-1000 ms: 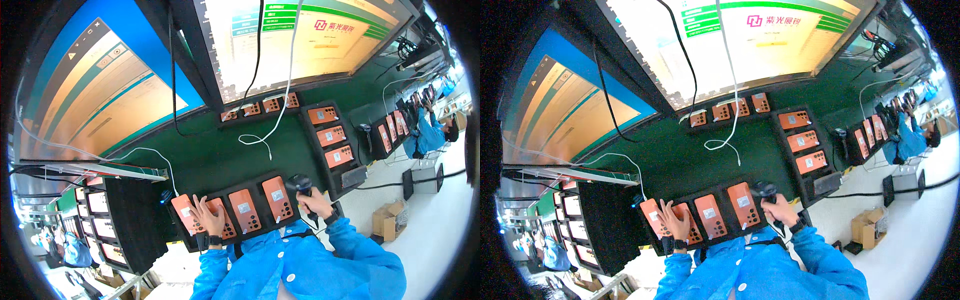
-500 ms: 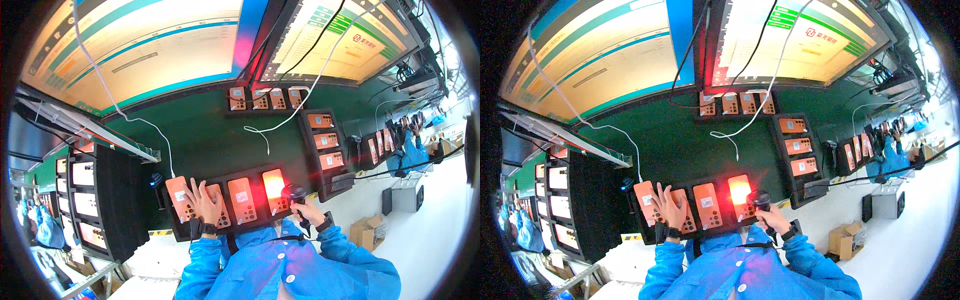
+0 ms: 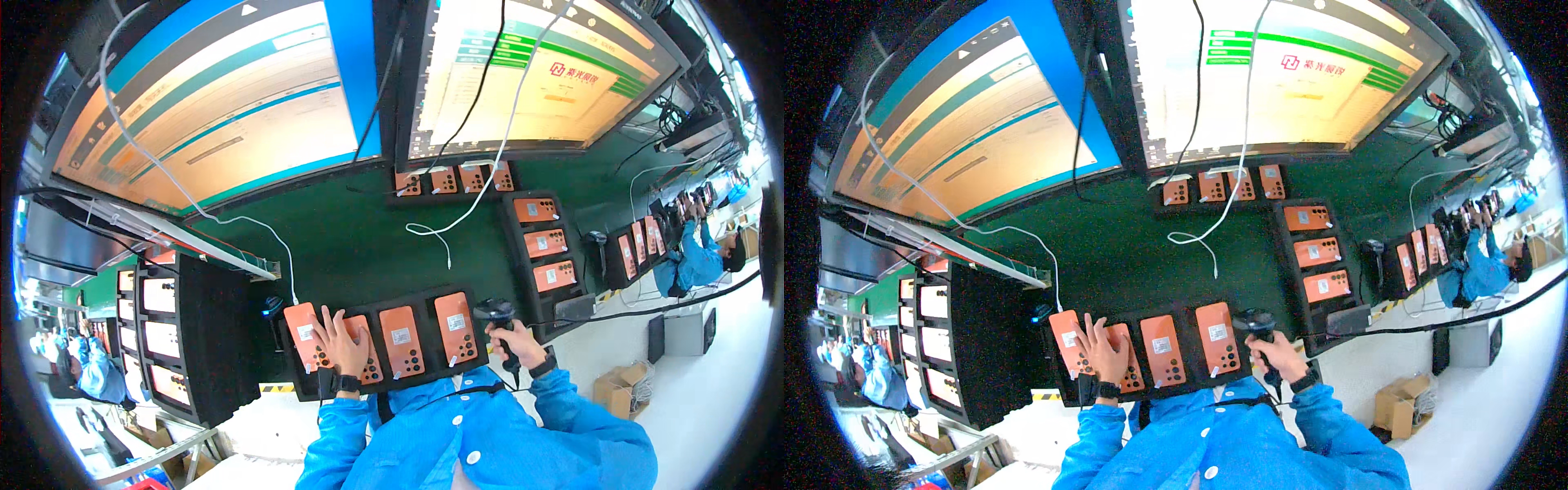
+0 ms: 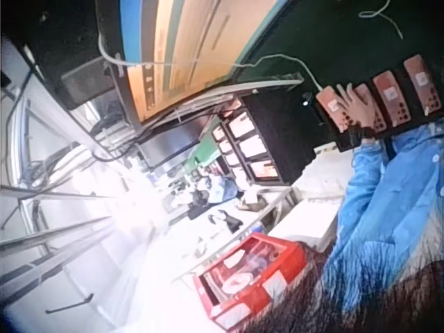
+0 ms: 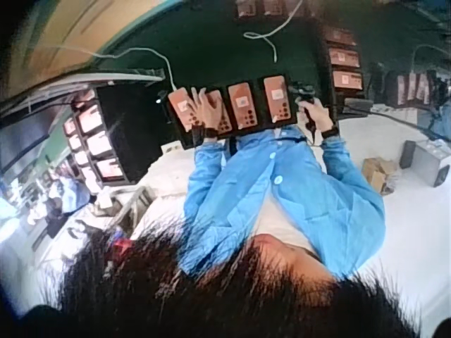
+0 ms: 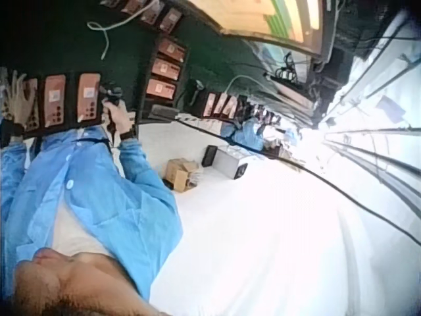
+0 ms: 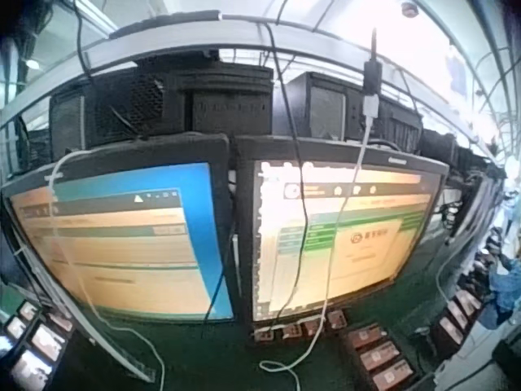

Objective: The operator uses a barcode scanner to register mobile phones and then performs a series of manual interface tests on each device.

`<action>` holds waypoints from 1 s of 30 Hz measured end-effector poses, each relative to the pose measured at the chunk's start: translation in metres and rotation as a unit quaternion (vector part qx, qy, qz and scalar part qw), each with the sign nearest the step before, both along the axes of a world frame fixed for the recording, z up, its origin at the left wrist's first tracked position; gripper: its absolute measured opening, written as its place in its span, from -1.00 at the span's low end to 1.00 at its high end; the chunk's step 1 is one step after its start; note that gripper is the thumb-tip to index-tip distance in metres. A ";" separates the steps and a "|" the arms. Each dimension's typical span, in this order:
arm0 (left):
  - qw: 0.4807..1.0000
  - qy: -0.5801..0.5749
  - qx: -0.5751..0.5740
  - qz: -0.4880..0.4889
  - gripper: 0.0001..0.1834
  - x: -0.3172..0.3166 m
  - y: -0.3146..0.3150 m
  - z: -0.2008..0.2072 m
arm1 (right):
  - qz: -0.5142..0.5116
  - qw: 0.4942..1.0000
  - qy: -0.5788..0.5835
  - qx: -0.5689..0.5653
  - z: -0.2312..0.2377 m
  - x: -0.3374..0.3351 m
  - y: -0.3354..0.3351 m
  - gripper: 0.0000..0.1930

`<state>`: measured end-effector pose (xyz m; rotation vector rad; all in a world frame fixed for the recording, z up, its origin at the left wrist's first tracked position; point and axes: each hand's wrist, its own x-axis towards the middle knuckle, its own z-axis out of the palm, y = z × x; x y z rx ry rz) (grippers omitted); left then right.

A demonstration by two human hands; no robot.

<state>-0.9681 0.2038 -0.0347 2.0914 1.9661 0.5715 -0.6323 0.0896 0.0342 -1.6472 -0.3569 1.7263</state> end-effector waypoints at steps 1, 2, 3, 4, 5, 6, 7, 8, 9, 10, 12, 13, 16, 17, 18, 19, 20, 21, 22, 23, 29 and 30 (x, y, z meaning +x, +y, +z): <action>1.000 0.003 -0.003 -0.002 -0.45 0.001 0.000 0.001 | -0.013 0.999 0.039 -0.013 0.004 -0.006 -0.005 -0.91; 1.000 0.010 -0.002 0.005 -0.45 0.002 0.002 0.002 | 0.010 0.999 0.042 -0.013 -0.003 -0.008 -0.010 -0.92; 1.000 0.016 -0.002 0.011 -0.45 0.003 0.002 0.003 | 0.033 0.998 0.043 -0.012 -0.012 -0.012 -0.015 -0.92; 1.000 0.018 -0.003 0.006 -0.45 0.003 0.002 0.003 | 0.041 0.999 0.035 -0.007 -0.020 -0.017 -0.020 -0.87; 1.000 0.020 -0.006 0.010 -0.45 0.003 0.002 0.003 | 0.036 0.999 0.036 -0.008 -0.019 -0.021 -0.019 -0.87; 1.000 0.021 -0.008 0.014 -0.45 0.004 0.003 0.002 | 0.023 0.999 0.036 -0.014 -0.017 -0.026 -0.019 -0.87; 1.000 0.021 -0.009 0.009 -0.45 0.006 0.003 0.002 | 0.011 0.999 0.035 -0.020 -0.016 -0.028 -0.020 -0.86; 0.999 0.034 -0.007 0.010 -0.45 0.007 0.004 0.001 | 0.030 0.998 0.038 -0.034 -0.016 -0.026 -0.021 -0.88; 0.999 0.047 -0.005 0.012 -0.45 0.007 0.004 0.001 | 0.027 0.998 0.038 -0.034 -0.016 -0.026 -0.023 -0.88; 0.999 0.046 -0.005 0.009 -0.45 0.006 0.004 0.000 | 0.018 0.999 0.036 -0.036 -0.014 -0.026 -0.024 -0.88; 0.999 0.048 0.002 0.013 -0.45 0.006 0.003 -0.001 | 0.009 0.999 0.033 -0.038 -0.013 -0.024 -0.025 -0.89; 0.999 0.047 0.002 0.013 -0.45 0.005 0.003 -0.001 | -0.007 0.999 0.031 -0.032 -0.014 -0.023 -0.025 -0.89; 0.999 0.046 0.001 0.010 -0.46 0.006 0.004 0.002 | -0.029 0.999 -0.016 0.008 -0.029 -0.003 -0.020 -0.89; 0.999 0.046 0.001 0.007 -0.46 0.007 0.005 0.003 | -0.034 0.997 -0.059 0.041 -0.037 0.005 -0.013 -0.91; 0.999 0.046 0.001 0.004 -0.46 0.007 0.005 0.003 | -0.101 0.992 -0.047 0.058 -0.045 0.008 0.001 -0.91; 0.999 0.046 0.005 0.002 -0.46 0.006 0.004 0.003 | -0.104 0.988 -0.097 0.054 -0.062 0.014 0.011 -0.91; 0.999 0.050 0.005 0.006 -0.46 0.004 0.002 0.002 | -0.087 0.983 -0.154 0.043 -0.088 0.021 0.024 -0.85; 0.998 0.054 0.006 0.009 -0.46 0.003 0.001 0.001 | -0.070 0.974 -0.211 0.031 -0.116 0.030 0.035 -0.79; 0.999 0.053 0.008 0.005 -0.45 0.006 0.002 0.000 | -0.078 0.973 -0.213 0.036 -0.154 0.044 0.041 -0.79; 0.998 0.052 0.017 0.000 -0.45 0.009 0.003 0.000 | -0.025 0.943 -0.331 0.039 -0.196 0.059 0.046 -0.72; 0.989 -0.140 -0.016 -0.033 -0.73 -0.011 0.005 0.001 | -0.149 0.713 -0.624 0.285 -0.158 0.024 0.120 -0.72; 0.968 -0.239 -0.060 0.038 -0.87 0.003 0.003 0.031 | -0.105 0.761 -0.580 0.271 -0.149 0.018 0.136 -0.77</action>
